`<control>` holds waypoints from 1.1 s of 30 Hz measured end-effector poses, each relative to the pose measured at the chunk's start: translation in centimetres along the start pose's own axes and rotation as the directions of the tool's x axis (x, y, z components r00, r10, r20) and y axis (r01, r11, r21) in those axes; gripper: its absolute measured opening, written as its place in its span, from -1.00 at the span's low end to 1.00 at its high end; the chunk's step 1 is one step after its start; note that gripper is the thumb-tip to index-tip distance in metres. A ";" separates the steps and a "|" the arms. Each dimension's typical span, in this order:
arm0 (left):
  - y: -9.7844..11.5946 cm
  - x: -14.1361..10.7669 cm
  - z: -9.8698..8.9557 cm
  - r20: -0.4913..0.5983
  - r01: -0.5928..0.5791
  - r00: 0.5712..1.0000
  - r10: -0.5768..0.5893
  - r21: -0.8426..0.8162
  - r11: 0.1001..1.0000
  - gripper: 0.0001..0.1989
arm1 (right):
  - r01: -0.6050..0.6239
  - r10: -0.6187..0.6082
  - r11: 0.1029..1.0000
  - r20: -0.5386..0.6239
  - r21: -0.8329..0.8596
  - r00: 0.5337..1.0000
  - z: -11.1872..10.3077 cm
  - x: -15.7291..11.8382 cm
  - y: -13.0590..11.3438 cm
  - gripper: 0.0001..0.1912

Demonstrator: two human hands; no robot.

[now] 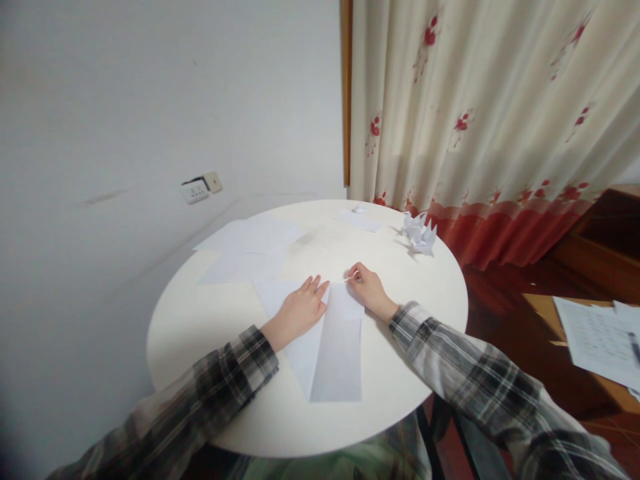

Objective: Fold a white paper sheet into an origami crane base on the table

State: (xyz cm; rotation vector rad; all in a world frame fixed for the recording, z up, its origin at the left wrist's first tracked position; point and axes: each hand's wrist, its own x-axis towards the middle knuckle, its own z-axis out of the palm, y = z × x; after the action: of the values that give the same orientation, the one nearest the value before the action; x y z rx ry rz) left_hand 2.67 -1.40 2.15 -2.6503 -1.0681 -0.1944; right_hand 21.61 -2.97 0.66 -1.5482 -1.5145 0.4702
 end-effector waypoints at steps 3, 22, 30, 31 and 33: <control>0.0 0.0 -0.1 0.004 0.003 1.000 -0.003 0.001 1.000 -0.56 | 0.002 -0.002 1.000 0.004 0.010 1.000 0.0 0.0 0.0 -0.90; -0.1 -0.3 0.1 -0.017 0.002 1.000 -0.002 -0.016 1.000 -0.56 | -0.032 0.031 0.999 -0.032 -0.010 0.999 0.0 0.0 -0.4 -0.90; -0.1 -0.3 0.2 -0.011 0.006 1.000 -0.006 -0.019 1.000 -0.56 | -0.058 0.056 0.998 -0.065 -0.022 0.996 0.0 0.0 -0.5 -0.85; -0.1 -0.3 0.2 -0.006 0.006 1.000 -0.006 -0.020 1.000 -0.56 | -0.057 0.056 0.998 -0.061 -0.016 0.997 0.0 0.0 -0.4 -0.85; -0.2 -0.3 0.2 -0.002 0.005 1.000 -0.005 -0.023 1.000 -0.56 | -0.056 0.056 0.998 -0.056 -0.007 0.997 0.0 0.0 -0.4 -0.84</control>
State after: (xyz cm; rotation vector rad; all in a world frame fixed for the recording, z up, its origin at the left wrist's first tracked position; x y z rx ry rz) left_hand 2.34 -1.41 1.97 -2.6674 -1.0781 -0.2109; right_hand 21.35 -2.99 0.94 -1.6007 -1.4354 0.4494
